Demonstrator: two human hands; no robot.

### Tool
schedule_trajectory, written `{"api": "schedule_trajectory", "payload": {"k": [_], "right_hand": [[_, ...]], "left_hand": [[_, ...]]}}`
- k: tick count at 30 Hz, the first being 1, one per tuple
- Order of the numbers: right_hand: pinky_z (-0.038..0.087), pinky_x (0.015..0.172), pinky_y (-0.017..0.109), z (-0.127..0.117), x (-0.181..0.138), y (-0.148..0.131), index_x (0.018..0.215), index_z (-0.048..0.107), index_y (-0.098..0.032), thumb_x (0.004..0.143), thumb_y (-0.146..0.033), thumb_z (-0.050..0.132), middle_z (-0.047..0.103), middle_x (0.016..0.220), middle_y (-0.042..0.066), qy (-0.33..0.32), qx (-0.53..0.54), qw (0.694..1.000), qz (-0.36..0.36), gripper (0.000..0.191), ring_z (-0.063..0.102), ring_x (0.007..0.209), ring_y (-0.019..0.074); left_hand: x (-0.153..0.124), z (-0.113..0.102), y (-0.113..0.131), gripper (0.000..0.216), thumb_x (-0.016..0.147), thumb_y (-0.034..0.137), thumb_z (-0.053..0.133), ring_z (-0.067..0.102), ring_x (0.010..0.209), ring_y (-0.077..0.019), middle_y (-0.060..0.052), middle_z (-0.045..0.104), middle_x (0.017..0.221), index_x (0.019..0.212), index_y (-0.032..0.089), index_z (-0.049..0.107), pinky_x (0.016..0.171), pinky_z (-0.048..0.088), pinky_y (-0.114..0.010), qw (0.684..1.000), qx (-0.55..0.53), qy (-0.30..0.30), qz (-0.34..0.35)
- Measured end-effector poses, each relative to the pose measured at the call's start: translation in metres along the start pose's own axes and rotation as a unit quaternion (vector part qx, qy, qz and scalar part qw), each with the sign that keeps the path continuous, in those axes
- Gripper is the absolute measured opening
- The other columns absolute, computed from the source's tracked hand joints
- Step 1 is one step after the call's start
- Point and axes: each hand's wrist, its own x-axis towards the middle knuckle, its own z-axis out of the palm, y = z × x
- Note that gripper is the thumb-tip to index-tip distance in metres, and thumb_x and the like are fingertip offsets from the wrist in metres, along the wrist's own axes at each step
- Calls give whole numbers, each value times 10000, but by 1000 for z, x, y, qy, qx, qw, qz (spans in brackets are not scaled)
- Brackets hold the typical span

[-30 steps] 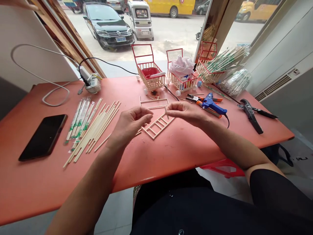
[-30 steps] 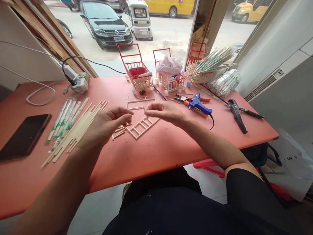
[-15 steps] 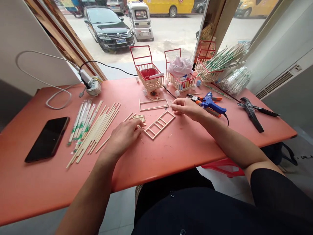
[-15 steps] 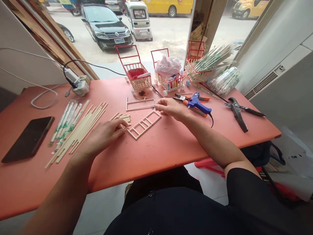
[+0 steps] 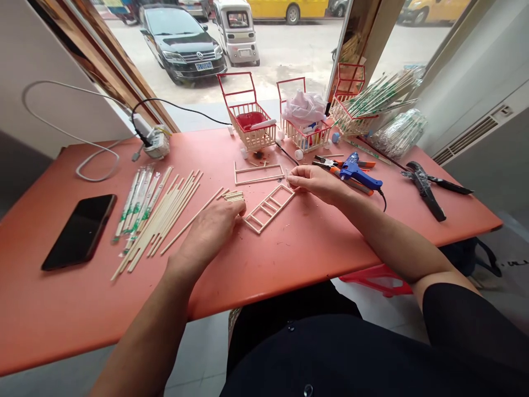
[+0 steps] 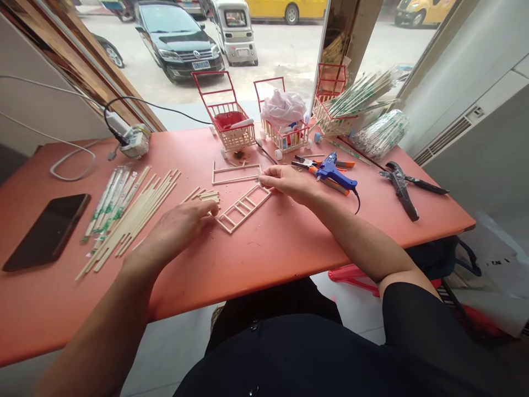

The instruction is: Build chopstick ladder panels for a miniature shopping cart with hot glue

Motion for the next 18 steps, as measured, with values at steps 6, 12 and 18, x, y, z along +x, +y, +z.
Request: {"api": "schedule_trajectory", "payload": {"k": [6, 12, 18], "right_hand": [[379, 718, 295, -3, -1, 2, 799, 671, -181, 772, -585, 983, 632, 762, -10, -17, -8, 1000, -8, 511, 519, 723, 121], [366, 713, 292, 1, -6, 1, 797, 677, -186, 845, -467, 920, 622, 746, -14, -4, -36, 999, -8, 374, 499, 727, 129], [446, 809, 311, 8, -11, -1, 839, 697, -191, 804, -479, 902, 673, 813, -3, 10, -46, 999, -19, 355, 551, 799, 150]], "left_hand": [[3, 9, -8, 128, 949, 236, 505, 695, 823, -304, -65, 748, 884, 1032, 294, 582, 768, 432, -381, 990, -111, 82, 1], [10, 12, 0, 95, 947, 270, 543, 761, 758, -252, -29, 756, 850, 1034, 283, 580, 778, 523, -368, 951, -271, 145, -32], [18, 25, 9, 621, 774, 380, 801, 690, 584, -193, 72, 684, 784, 1328, 253, 550, 544, 492, -300, 847, -485, 210, -58]]}}
